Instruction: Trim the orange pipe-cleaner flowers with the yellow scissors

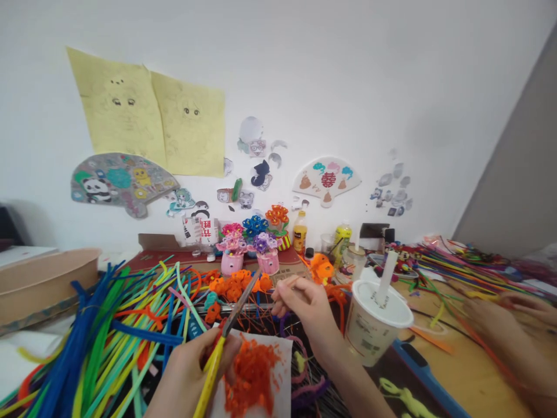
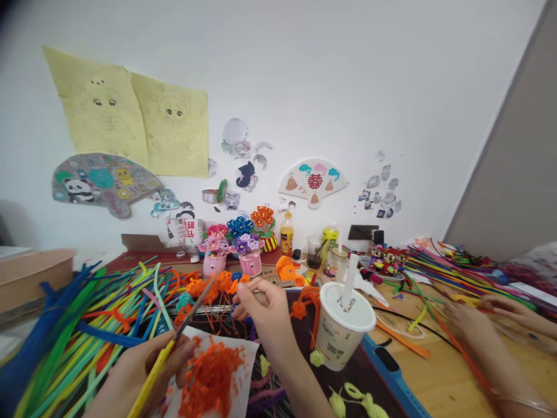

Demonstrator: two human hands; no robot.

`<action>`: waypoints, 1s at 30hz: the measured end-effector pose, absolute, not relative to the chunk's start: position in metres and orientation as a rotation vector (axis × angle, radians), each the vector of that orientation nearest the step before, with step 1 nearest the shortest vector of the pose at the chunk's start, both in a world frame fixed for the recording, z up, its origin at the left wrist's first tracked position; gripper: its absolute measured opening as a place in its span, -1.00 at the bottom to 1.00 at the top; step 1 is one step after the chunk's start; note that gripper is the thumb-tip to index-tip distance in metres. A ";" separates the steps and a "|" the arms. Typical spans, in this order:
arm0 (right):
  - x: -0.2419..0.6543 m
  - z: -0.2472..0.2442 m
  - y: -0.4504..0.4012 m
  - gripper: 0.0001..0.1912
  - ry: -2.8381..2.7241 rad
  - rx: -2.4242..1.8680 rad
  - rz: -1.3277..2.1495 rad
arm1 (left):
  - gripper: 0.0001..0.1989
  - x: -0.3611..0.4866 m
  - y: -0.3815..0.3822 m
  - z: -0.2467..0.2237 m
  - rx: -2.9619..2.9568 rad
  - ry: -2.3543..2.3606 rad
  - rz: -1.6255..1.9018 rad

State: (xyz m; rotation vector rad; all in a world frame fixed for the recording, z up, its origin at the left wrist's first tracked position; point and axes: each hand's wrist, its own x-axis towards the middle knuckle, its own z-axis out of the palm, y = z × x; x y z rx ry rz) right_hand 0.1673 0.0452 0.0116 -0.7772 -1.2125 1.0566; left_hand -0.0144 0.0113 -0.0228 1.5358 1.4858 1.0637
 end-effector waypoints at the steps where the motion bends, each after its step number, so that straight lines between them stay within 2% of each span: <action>1: 0.164 0.009 0.044 -0.64 -1.241 -0.787 1.076 | -0.59 -0.012 0.010 -0.022 1.463 1.439 1.037; 9: 0.141 -0.007 0.037 -0.64 -1.366 -0.775 1.260 | -0.49 -0.004 0.000 -0.012 1.365 1.329 1.050; 15: 0.148 -0.002 0.042 -0.59 -1.306 -0.835 1.249 | -0.44 -0.010 0.001 -0.014 1.353 1.324 1.100; 30: 0.152 -0.009 0.045 -0.73 -1.401 -0.798 1.250 | -0.58 -0.003 -0.001 -0.012 1.351 1.398 1.108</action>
